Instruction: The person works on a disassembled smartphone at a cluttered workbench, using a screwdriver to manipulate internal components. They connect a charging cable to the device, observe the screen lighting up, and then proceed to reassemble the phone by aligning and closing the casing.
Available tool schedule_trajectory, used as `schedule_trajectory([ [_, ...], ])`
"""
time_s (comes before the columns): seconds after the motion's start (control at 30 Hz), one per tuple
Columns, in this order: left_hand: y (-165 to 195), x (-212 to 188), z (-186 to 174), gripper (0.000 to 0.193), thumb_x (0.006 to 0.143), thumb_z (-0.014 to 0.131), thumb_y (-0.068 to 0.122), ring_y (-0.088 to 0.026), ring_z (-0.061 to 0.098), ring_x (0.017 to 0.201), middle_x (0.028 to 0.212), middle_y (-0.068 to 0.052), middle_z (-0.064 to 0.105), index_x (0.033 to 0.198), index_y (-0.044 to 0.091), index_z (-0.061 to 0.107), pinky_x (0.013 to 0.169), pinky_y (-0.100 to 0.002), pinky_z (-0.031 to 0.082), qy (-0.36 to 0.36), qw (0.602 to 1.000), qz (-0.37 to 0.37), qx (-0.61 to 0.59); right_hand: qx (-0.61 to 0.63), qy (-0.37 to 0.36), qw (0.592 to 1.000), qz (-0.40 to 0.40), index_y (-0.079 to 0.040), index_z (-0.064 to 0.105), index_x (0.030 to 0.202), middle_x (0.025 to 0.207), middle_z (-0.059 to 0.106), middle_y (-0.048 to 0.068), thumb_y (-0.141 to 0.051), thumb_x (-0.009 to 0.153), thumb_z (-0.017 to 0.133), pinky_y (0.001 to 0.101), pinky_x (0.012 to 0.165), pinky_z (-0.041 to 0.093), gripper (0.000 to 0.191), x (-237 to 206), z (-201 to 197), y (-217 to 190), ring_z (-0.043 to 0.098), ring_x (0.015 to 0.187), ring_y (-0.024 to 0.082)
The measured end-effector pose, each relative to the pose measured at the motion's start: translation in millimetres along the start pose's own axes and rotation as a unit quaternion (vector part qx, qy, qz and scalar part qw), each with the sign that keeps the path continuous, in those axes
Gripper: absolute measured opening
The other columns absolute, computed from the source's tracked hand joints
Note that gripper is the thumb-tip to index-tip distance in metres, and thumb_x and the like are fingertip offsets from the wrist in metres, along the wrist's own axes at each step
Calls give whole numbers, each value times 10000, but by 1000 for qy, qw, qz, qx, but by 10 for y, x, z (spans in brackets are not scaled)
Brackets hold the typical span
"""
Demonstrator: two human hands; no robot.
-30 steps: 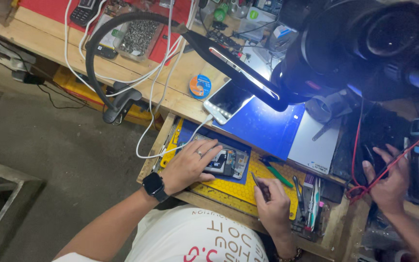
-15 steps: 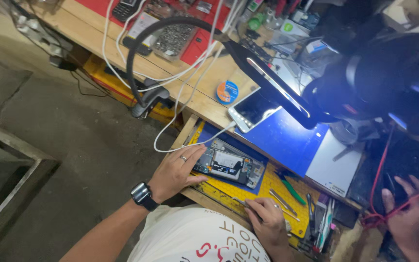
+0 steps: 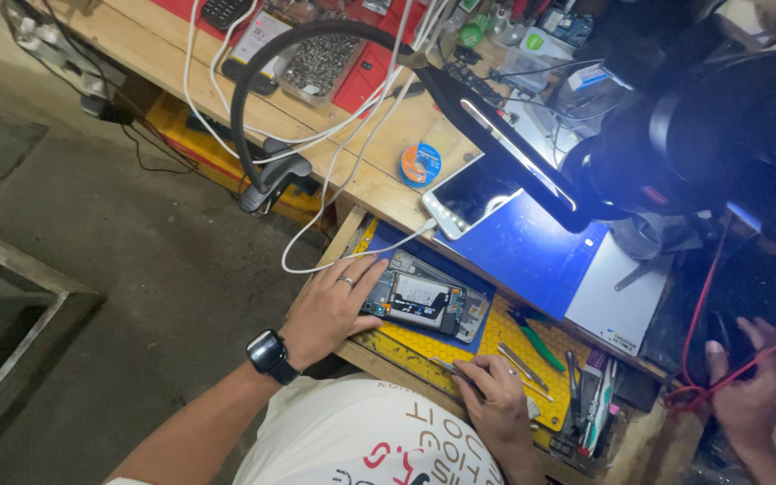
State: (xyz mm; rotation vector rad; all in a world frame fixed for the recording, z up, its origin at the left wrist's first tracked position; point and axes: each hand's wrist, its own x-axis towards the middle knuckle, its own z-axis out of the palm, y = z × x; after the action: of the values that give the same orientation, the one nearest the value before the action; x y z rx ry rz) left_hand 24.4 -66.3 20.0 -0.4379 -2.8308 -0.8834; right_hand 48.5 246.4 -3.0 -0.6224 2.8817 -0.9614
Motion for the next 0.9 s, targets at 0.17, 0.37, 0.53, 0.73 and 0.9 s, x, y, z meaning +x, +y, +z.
schedule_trajectory([
  [0.17, 4, 40, 3, 888, 671, 877, 264, -347, 504, 1269, 1359, -138, 552, 1432, 46, 475, 1064, -451, 430, -14, 999, -10, -28, -5, 9, 1000, -8, -49, 758, 989, 954, 677, 112, -110, 748, 809, 388, 747, 525, 254, -10, -7, -1, 665, 866, 296],
  [0.37, -1, 101, 55, 855, 710, 865, 205, -347, 530, 1305, 1433, -141, 542, 1449, 64, 458, 1091, -459, 425, 10, 995, 0, -103, 36, 20, 999, 31, -40, 754, 1040, 987, 705, 105, -118, 754, 833, 355, 766, 560, 307, 82, -113, -17, 706, 886, 259],
  [0.53, 11, 138, 129, 875, 712, 870, 189, -355, 521, 1315, 1454, -149, 527, 1462, 61, 439, 1080, -467, 420, 8, 990, 7, -141, -6, 65, 997, -30, -10, 641, 1243, 1186, 657, 175, -139, 729, 860, 397, 939, 524, 574, 347, -229, -108, 649, 1093, 325],
  [0.73, 11, 177, 189, 844, 727, 864, 171, -361, 527, 1329, 1474, -155, 514, 1451, 66, 443, 1101, -427, 442, 4, 976, 3, -216, -58, 26, 995, -72, 2, 473, 1417, 1356, 561, 213, -215, 600, 920, 492, 1060, 406, 956, 659, -200, -274, 523, 1268, 397],
  [0.9, -4, 195, 165, 798, 741, 856, 119, -370, 536, 1341, 1468, -159, 513, 1428, 72, 453, 1116, -404, 452, 3, 963, 0, -270, -82, 20, 994, -71, -11, 483, 1420, 1355, 571, 205, -169, 622, 915, 500, 1066, 398, 921, 766, -112, -290, 531, 1270, 393],
])
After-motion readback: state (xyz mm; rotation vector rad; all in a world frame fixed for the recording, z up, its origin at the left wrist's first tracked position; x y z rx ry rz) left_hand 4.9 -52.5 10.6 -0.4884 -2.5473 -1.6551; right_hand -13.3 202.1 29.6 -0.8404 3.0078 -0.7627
